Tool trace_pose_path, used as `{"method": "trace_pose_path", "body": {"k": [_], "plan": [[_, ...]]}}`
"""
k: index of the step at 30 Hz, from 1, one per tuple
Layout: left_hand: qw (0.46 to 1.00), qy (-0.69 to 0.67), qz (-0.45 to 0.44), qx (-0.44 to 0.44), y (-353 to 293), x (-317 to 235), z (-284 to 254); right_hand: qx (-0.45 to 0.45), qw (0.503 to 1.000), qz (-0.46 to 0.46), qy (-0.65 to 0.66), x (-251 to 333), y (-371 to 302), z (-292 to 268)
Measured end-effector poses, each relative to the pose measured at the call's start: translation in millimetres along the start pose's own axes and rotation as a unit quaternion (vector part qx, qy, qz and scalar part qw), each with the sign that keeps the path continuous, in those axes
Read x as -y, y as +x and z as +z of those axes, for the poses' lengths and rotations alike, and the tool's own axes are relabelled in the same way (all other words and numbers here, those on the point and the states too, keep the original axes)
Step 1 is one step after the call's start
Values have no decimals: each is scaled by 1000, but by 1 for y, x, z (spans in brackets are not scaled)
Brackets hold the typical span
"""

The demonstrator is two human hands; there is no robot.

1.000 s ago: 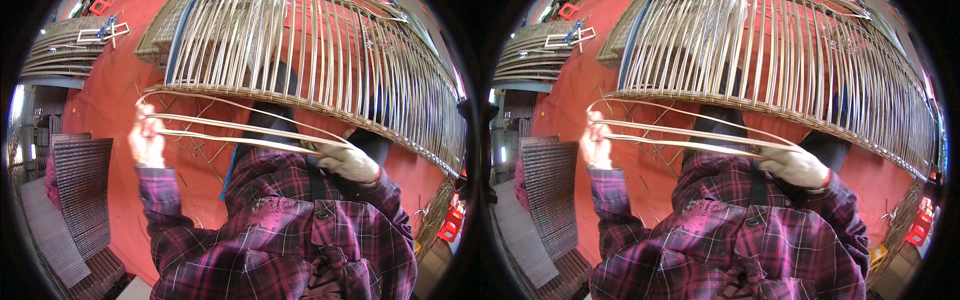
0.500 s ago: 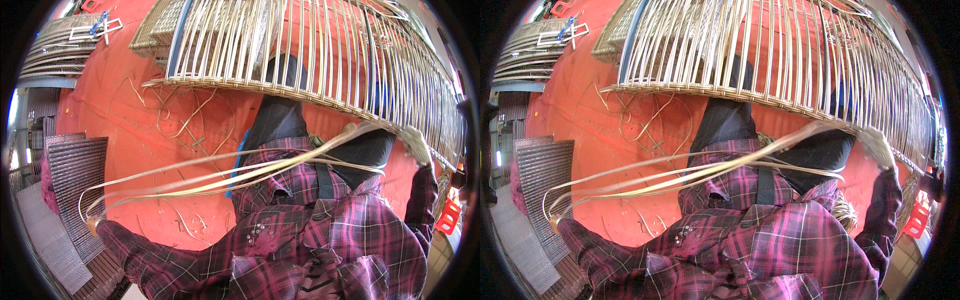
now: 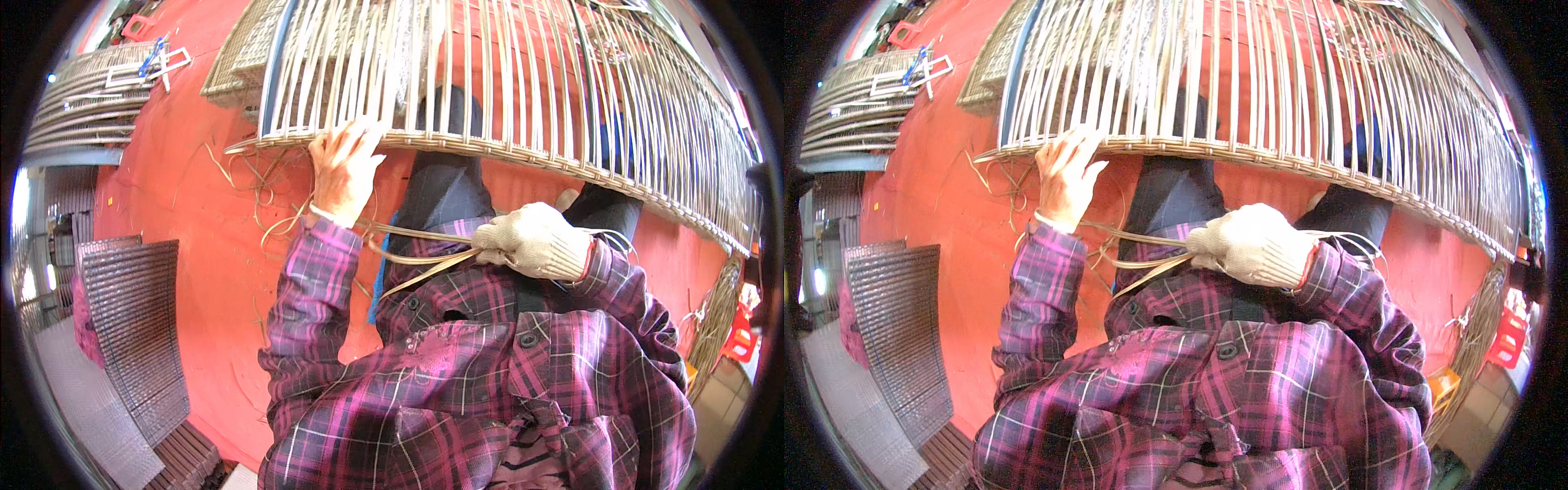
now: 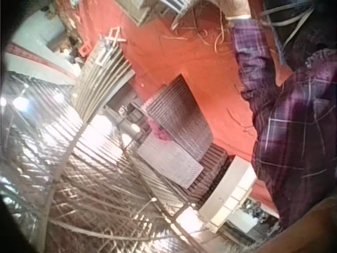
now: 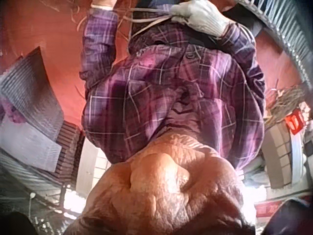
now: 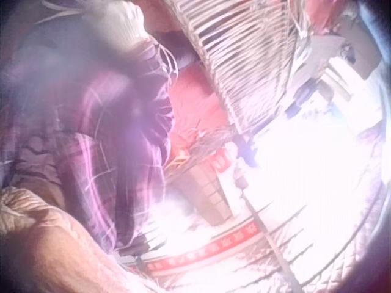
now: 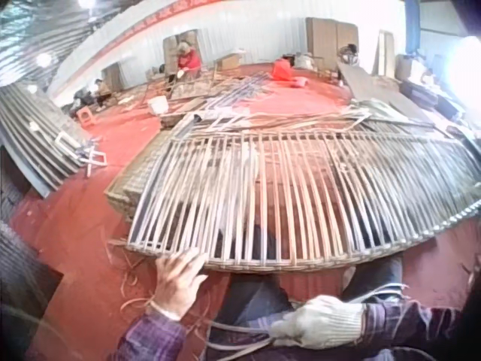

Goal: The person weaves a large cylindrical basket by hand, threading thin bamboo strips through vertical ribs. They rotate the basket and continue weaving around its circumference, occasionally adjusting the structure and pulling strips tight.

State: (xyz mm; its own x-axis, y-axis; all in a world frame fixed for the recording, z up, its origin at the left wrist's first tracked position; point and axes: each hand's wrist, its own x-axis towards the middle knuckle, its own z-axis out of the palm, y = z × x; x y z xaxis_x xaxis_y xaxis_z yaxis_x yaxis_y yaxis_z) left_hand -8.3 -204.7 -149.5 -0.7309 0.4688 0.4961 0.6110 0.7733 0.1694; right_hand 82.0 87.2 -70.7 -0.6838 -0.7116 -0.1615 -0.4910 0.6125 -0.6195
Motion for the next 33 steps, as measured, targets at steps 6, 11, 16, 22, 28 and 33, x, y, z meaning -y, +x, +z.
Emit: {"method": "trace_pose_path", "body": {"k": [6,11,16,22,28,33], "plan": [[999,12,14,-37,11,7,14,-33,999,-7,16,-14,-10,20],[998,-1,25,-52,15,7,12,-95,994,-2,49,-17,-12,13],[999,0,42,-5,27,-49,-16,-137,989,52,-20,-12,-7,2],[711,-582,-213,332,26,-114,-45,-197,979,32,-45,0,-3,-18],[848,-356,-100,379,17,-100,-40,-273,955,97,-68,-37,-40,-55],[846,-370,28,383,13,-145,10,-324,942,51,-73,-53,-60,-60]]}}
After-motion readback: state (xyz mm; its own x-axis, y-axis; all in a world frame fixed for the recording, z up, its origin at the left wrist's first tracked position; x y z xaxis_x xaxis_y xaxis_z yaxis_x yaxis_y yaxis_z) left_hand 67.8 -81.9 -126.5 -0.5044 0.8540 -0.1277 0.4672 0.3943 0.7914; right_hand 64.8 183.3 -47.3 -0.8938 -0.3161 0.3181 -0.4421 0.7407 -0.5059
